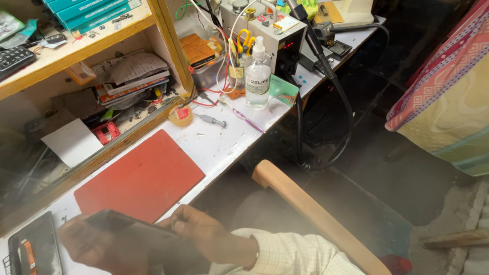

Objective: The person cleans the interior of a disassembled smartphone using a toothbrush. They scrub the metal frame and internal surfaces, then wipe the area with a white cloth.

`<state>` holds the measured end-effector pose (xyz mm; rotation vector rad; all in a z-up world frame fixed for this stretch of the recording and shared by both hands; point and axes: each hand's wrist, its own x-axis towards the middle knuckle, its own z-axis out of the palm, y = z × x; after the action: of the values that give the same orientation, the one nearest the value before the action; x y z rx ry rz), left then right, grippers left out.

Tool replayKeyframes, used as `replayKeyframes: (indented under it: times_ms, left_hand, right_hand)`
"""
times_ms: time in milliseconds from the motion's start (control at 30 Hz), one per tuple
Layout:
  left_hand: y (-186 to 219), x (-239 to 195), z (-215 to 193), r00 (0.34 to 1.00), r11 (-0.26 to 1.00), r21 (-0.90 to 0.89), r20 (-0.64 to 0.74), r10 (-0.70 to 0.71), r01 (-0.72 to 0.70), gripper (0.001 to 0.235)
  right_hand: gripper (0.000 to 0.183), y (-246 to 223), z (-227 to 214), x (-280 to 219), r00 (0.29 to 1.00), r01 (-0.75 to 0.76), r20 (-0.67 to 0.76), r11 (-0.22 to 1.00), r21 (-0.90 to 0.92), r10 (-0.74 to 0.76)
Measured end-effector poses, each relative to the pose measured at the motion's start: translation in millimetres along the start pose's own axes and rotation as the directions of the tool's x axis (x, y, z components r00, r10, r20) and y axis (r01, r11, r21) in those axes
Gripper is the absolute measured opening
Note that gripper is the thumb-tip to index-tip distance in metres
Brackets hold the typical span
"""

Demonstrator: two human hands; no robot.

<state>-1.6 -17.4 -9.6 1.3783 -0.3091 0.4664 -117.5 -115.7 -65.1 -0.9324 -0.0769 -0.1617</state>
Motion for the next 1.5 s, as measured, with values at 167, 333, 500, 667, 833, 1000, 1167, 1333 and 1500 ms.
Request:
replayKeyframes:
  times_ms: [167, 333, 500, 667, 833, 1000, 1167, 1333, 1500]
  left_hand:
    - [-8, 7, 4, 0.996, 0.999, -0.002, -0.075, 0.054, -0.054, 0.049]
    - [-9, 4, 6, 0.973, 0.918, -0.396, -0.218, -0.079, -0.014, 0.051]
    - [4, -21, 27, 0.982, 0.971, -0.148, 0.009, 0.191, -0.188, 0.070]
    - [9, -34, 17, 0.912, 0.901, 0.233, 0.279, 0.299, -0.367, 0.084]
    - [2, -41, 5, 0.790, 0.865, 0.272, 0.578, 0.204, -0.422, 0.091]
    - [7, -58, 1, 0.684, 0.933, 0.191, 0.726, 0.075, -0.305, 0.081]
    - [9, -44, -14, 0.809, 1.000, 0.009, 0.588, 0.012, -0.022, 0.046]
    - [-26, 19, -13, 0.932, 0.981, -0.026, 0.316, -0.176, 0.194, 0.076]
    - [-74, 57, 11, 0.874, 0.783, -0.393, 0.273, -0.402, 0.483, 0.083]
  right_hand:
    - [0.027, -2, 13, 12, 0.991, 0.135, -0.008, 0.991, -0.008, -0.135]
    - [0.020, 8, 15, 23, 0.979, 0.196, 0.045, 0.978, 0.067, -0.199]
    - [0.024, 27, 25, 27, 0.902, 0.383, -0.186, 0.921, -0.071, -0.389]
    - [0.026, 2, 23, 37, 0.957, 0.256, -0.166, 0.961, 0.107, -0.236]
    - [0.036, -12, 5, 52, 0.939, 0.223, -0.211, 0.948, -0.228, -0.272]
    - [0.038, -14, -30, 84, 0.895, 0.035, -0.445, 0.999, -0.019, -0.040]
    - [0.031, -15, -53, 116, 0.932, 0.132, -0.343, 0.991, 0.026, -0.116]
    - [0.027, -17, -47, 134, 0.836, 0.337, -0.166, 0.728, -0.597, -0.523]
    - [0.016, 5, -10, 134, 0.636, 0.461, 0.461, -0.174, -0.870, -0.619]
